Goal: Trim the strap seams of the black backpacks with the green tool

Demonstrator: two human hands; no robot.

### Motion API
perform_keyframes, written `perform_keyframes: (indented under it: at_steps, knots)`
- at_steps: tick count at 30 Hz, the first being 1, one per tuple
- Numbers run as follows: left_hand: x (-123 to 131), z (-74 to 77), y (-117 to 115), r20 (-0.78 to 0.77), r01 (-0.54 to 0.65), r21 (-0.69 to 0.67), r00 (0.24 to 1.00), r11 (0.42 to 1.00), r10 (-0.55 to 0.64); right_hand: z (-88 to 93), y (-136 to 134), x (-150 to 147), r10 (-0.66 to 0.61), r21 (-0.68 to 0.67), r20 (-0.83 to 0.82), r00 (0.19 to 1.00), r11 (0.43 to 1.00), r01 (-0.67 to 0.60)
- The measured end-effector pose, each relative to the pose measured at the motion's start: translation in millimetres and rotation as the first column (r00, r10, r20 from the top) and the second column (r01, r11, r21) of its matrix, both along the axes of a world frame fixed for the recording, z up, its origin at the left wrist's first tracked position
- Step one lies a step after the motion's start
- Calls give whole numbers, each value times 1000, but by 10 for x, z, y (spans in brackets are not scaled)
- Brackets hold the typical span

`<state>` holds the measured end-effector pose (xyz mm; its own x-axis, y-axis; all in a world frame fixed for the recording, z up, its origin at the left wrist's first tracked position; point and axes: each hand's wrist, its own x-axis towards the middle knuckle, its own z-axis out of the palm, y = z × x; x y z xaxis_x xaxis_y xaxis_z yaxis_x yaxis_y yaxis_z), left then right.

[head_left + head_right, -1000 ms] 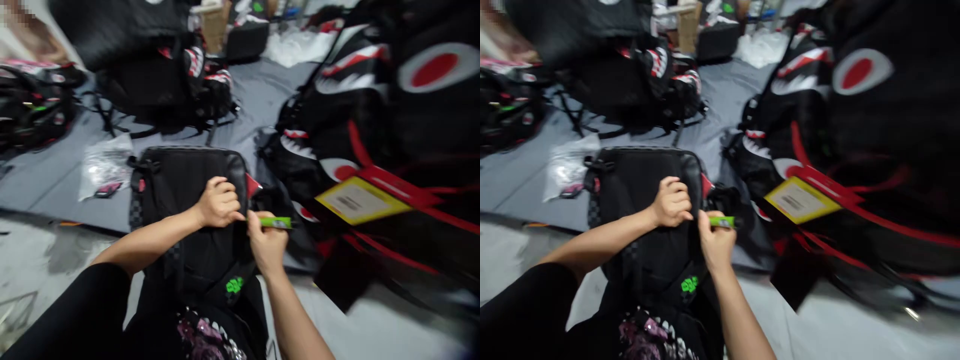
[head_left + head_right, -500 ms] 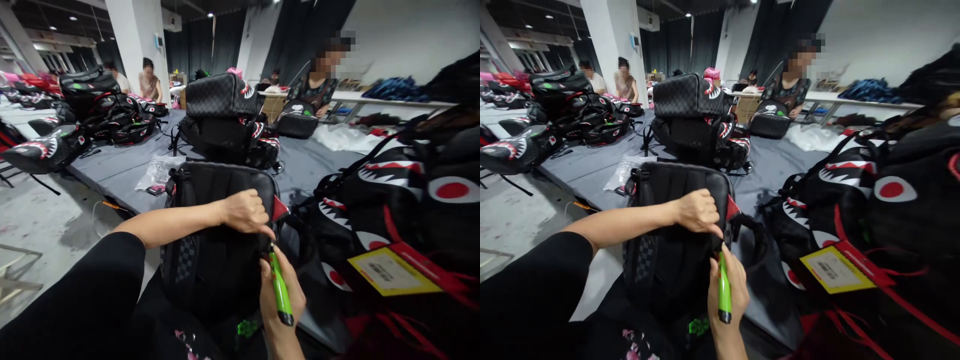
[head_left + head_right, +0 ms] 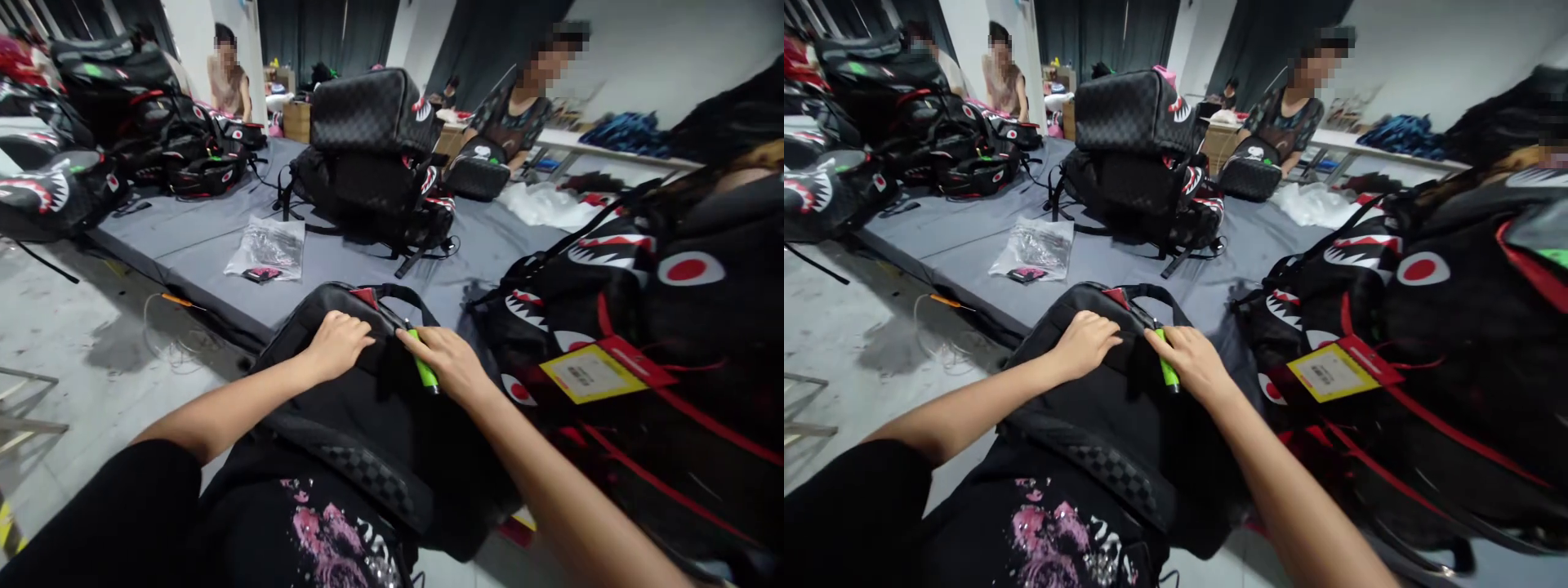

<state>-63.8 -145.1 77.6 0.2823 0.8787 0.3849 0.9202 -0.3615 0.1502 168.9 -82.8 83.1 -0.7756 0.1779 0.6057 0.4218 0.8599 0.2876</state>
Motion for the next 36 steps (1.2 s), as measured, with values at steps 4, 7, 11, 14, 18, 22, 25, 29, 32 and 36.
perform_keyframes:
  at_steps: [4,7,11,14,18,22,25,29,32,36]
  knots:
    - [-251,-115,-12,15,204,0,979,979,-204,-294,-131,-257,-94,-90,-261,961,993,73]
    - [-370,40,54,87,194,105,975,975,-204,-337,-247,-470,-23,-104,-259,965,995,-4]
    - [-407,173,373,94,84,-38,992,996,-80,-422,-273,-685,-95,-188,-364,927,982,27]
    - [-384,149,694,2,75,-244,997,967,-77,-531,-308,-771,-196,-332,-438,877,942,45]
    - [-345,-13,952,-75,112,-314,987,943,-142,-662,-435,-765,-163,-424,-422,892,905,-35]
    - [-335,-126,918,-93,225,-206,964,952,-248,-719,-461,-657,-158,-457,-416,895,888,-56]
    - [-304,-134,837,-162,204,-157,960,966,-229,-710,-422,-588,-159,-515,-497,853,845,-143]
    - [-217,-146,820,-284,160,-163,937,974,-201,-722,-390,-568,-201,-580,-538,819,793,-186]
    - [-172,-165,845,-307,124,-217,933,968,-188,-773,-372,-575,-301,-651,-529,794,744,-151]
    - [-160,-174,866,-267,145,-239,941,960,-209,-748,-357,-526,-435,-725,-446,782,688,-31]
